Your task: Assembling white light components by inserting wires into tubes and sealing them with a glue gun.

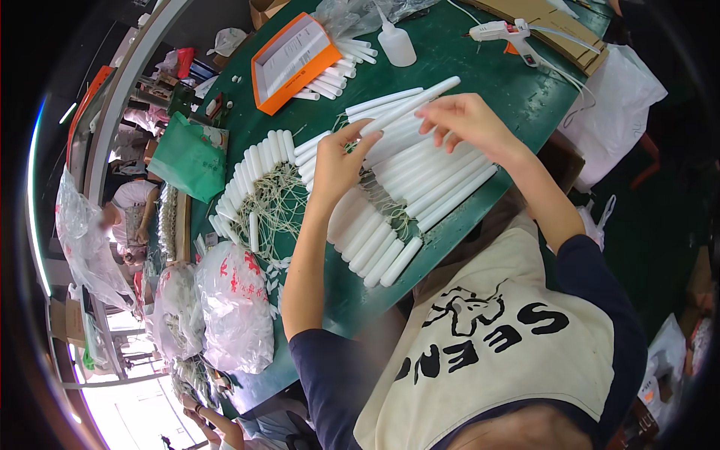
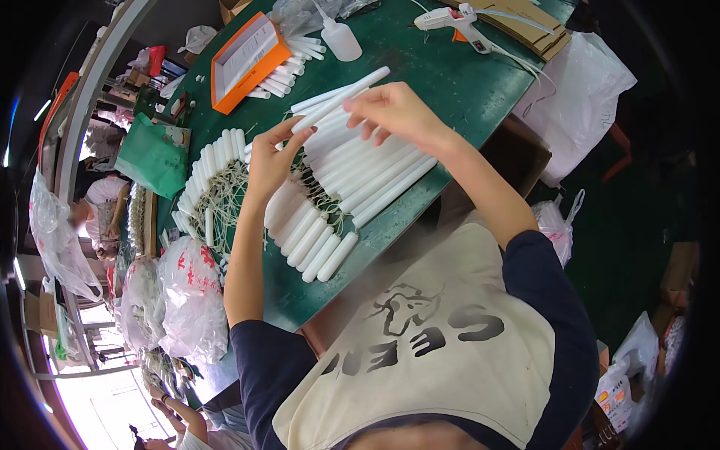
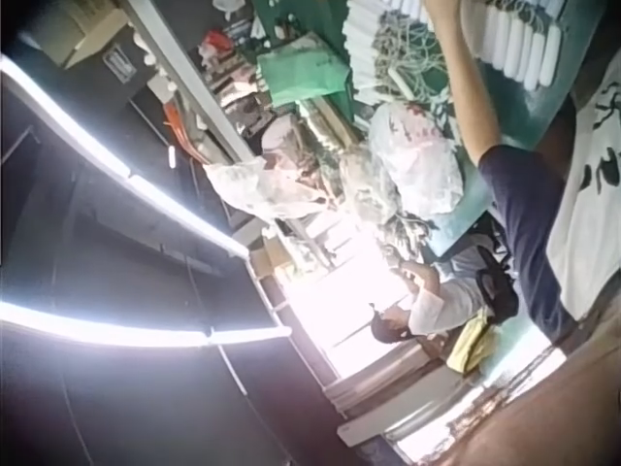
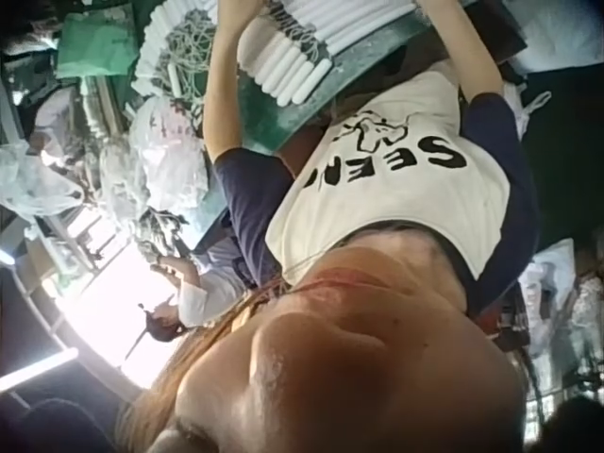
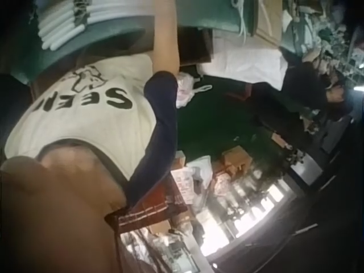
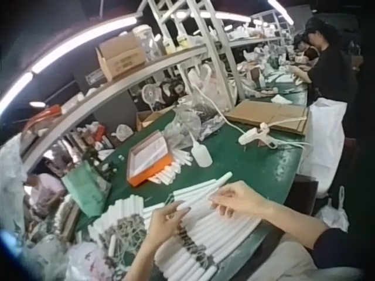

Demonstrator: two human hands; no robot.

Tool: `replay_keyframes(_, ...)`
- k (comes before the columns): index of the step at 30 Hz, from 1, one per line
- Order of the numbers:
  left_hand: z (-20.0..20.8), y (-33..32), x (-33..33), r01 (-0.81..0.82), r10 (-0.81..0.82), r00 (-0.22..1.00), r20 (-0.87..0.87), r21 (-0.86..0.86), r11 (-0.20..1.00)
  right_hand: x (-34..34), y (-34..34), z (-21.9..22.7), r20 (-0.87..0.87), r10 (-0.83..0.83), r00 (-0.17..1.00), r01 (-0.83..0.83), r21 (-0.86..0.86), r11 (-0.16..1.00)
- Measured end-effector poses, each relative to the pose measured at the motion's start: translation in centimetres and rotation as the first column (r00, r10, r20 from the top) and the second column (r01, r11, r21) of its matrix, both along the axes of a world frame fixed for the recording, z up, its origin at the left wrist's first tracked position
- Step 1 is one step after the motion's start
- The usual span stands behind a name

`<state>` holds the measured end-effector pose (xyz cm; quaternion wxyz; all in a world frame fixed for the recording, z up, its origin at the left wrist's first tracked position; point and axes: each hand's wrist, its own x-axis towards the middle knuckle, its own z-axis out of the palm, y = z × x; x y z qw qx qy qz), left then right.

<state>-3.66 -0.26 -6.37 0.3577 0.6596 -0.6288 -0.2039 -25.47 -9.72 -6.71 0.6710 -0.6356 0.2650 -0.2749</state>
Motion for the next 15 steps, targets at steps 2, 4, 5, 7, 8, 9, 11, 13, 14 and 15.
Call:
replay_keyframes(2,0.1,0.2,0.7,-0.046,0.051,0.998,-0.040,0.113,0.992,0.5,0.7,0.6,-0.045,-0.004,0.999,0.000,-0.085,0.996)
replay_keyframes(4,0.0,0.3,0.8,-0.015,0.018,0.999,-0.049,0.068,0.998,1.0,1.2,0.7,0.241,-0.217,0.946,0.304,-0.891,0.336)
replay_keyframes(5,0.0,0.6,0.7,0.018,-0.017,0.998,-0.056,0.021,1.000,1.4,0.9,1.0,0.279,-0.204,0.938,0.298,-0.952,0.065)
replay_keyframes(7,0.4,0.9,0.4,0.037,-0.035,0.998,-0.054,0.037,0.999,1.9,0.1,0.7,0.221,-0.181,0.958,0.219,-0.975,-0.034)
replay_keyframes(8,0.7,1.1,0.2,0.057,-0.054,0.997,-0.052,0.052,0.997,2.0,0.0,0.4,0.160,-0.165,0.973,0.139,-0.981,-0.134)
replay_keyframes(9,1.0,1.5,0.4,0.052,-0.048,0.998,-0.031,0.132,0.990,2.4,0.0,-0.2,0.161,-0.155,0.975,0.141,-0.981,-0.134)
replay_keyframes(11,1.2,2.1,1.2,0.094,-0.088,0.994,-0.065,0.095,0.991,2.9,0.0,-1.5,-0.005,-0.127,0.992,0.009,-0.994,0.108)
replay_keyframes(13,1.2,2.7,2.7,0.133,-0.133,0.991,-0.001,0.034,0.991,3.0,0.2,-1.9,-0.026,-0.130,0.991,-0.008,-0.991,0.134)
replay_keyframes(14,1.0,3.2,3.7,0.128,-0.128,0.992,0.001,0.033,0.991,3.0,0.2,-2.0,-0.050,-0.141,0.989,-0.027,-0.987,0.161)
replay_keyframes(15,1.0,3.7,4.5,0.113,-0.119,0.985,0.124,0.054,0.992,3.0,0.2,-2.0,-0.048,-0.138,0.989,-0.026,-0.987,0.161)
